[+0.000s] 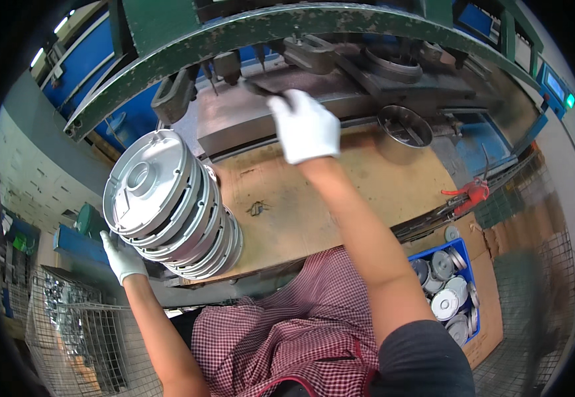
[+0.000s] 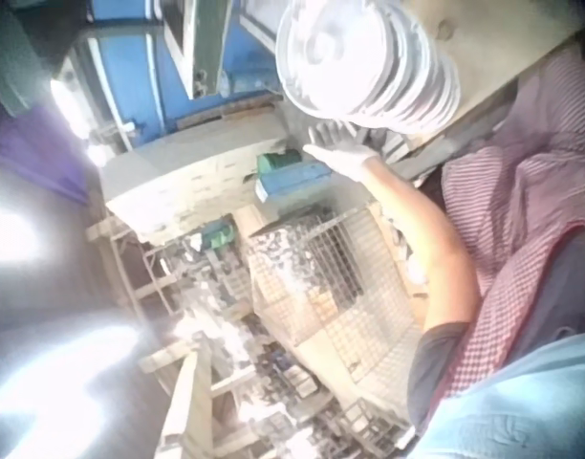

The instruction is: Assembling and checking metal components using a fabrication machine and pneumatic tool.

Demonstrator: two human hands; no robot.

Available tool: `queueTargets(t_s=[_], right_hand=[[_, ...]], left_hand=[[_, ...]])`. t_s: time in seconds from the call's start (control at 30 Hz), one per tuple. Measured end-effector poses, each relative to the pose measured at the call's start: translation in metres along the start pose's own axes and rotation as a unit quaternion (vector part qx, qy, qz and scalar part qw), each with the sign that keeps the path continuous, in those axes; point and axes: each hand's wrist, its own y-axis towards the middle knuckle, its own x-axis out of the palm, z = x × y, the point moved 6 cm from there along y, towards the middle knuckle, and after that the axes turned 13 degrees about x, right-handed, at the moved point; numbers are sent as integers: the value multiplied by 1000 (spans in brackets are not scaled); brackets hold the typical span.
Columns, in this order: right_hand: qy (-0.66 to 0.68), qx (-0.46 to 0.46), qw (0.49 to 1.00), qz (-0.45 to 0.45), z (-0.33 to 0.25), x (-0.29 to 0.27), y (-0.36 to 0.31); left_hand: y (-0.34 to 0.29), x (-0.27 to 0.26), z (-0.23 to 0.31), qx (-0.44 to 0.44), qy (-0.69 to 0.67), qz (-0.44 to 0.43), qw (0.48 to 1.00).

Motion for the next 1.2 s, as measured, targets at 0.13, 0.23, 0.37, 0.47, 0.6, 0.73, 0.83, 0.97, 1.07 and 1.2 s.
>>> queueTargets(t_s=[0.13, 0.23, 0.37, 0.47, 0.6, 0.73, 0.83, 0.97, 1.07, 1.2], right_hand=[[-33, 46, 989, -137, -18, 81, 30], [7, 98, 988, -118, -23, 102, 45], [6, 151, 976, -157, -15, 81, 35], [1, 116, 981, -158, -1, 38, 13], [-94, -237, 967, -14, 6, -46, -30], [7, 52, 998, 22, 108, -129, 9], [-83, 233, 969, -21, 172, -169, 51], [-287, 189, 926, -154, 209, -150, 82], [-284, 202, 913, -211, 216, -136, 83], [-259, 213, 932, -141, 196, -161, 85]], left_hand=[[2, -6, -3, 4, 8, -4, 1000], [0, -5, -5, -6, 8, 4, 1000], [12, -12, -14, -8, 0, -17, 1000], [9, -8, -13, -16, 4, 6, 1000], [20, -28, -15, -36, -30, -9, 999], [5, -13, -12, -31, -11, 8, 999], [2, -6, -9, -37, -31, 7, 999], [2, -4, -21, -51, -53, -6, 997], [5, -12, -29, -66, -50, -1, 997], [1, -11, -27, -63, -35, 21, 997]])
